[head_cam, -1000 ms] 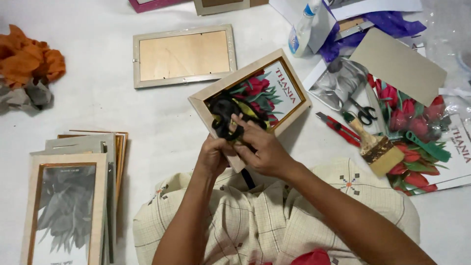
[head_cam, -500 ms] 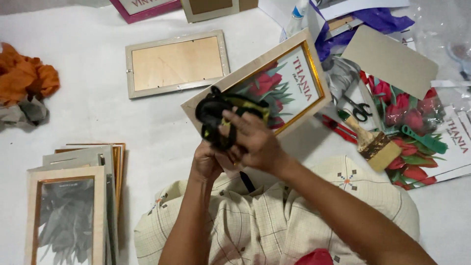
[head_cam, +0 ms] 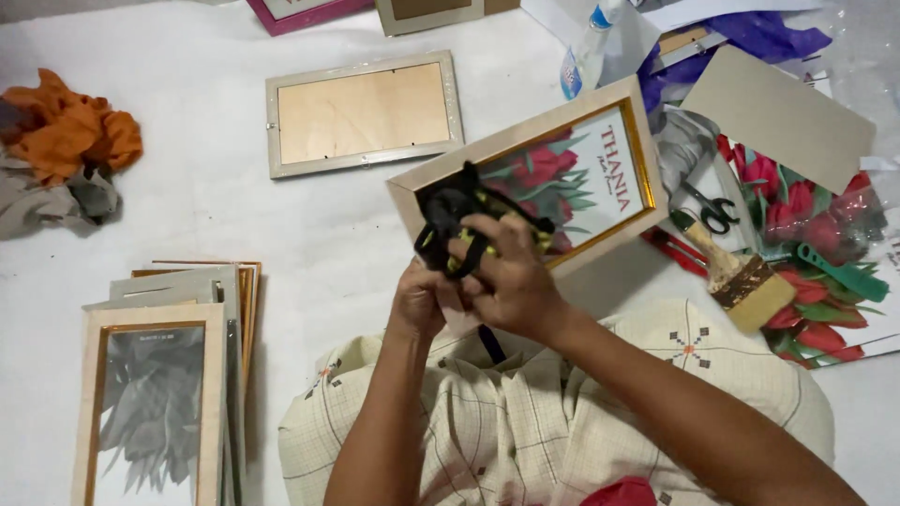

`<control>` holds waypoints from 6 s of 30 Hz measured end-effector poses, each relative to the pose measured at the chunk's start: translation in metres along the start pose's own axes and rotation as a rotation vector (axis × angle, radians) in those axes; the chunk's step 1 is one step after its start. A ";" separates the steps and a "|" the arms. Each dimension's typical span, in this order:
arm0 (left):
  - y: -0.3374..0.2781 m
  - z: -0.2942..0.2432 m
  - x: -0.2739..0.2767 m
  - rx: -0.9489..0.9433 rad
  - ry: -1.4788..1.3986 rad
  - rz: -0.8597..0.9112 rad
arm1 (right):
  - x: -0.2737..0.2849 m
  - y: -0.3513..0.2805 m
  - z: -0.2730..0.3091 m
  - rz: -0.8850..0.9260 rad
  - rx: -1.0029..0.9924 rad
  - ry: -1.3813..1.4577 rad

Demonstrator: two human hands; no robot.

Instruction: Assembling picture frames by inserting backing boards, cleaning glass with a brush, and placing artwork inside.

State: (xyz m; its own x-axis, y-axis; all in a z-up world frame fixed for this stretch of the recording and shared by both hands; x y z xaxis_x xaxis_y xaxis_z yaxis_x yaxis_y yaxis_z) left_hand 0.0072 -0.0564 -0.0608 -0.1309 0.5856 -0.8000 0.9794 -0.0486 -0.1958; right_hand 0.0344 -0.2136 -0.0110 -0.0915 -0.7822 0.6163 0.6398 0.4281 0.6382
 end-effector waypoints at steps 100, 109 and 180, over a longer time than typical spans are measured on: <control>0.027 0.025 0.126 -0.034 0.023 -0.232 | 0.012 0.002 -0.026 0.188 0.006 0.153; 0.036 0.011 0.164 -0.142 0.078 -0.275 | 0.067 -0.055 -0.222 0.250 -0.649 -0.483; -0.399 -0.138 0.120 -0.844 0.304 -0.723 | -0.075 0.094 0.111 0.699 -0.816 1.437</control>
State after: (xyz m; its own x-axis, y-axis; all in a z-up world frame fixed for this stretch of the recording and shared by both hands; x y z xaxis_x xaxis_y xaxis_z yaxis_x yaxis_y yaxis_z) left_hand -0.3777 0.1449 -0.0007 -0.7736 0.4321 -0.4635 0.4964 0.8679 -0.0194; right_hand 0.0162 -0.0647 0.0543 0.7168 -0.5037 -0.4822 0.4825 0.8575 -0.1786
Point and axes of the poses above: each hand's wrist, its own y-axis towards the middle knuckle, its own x-axis out of the back of the hand, z = x × y, the point moved 1 cm from there along y, towards the middle knuckle, and after that the axes turned 1 degree about z, right-handed, at the moved point
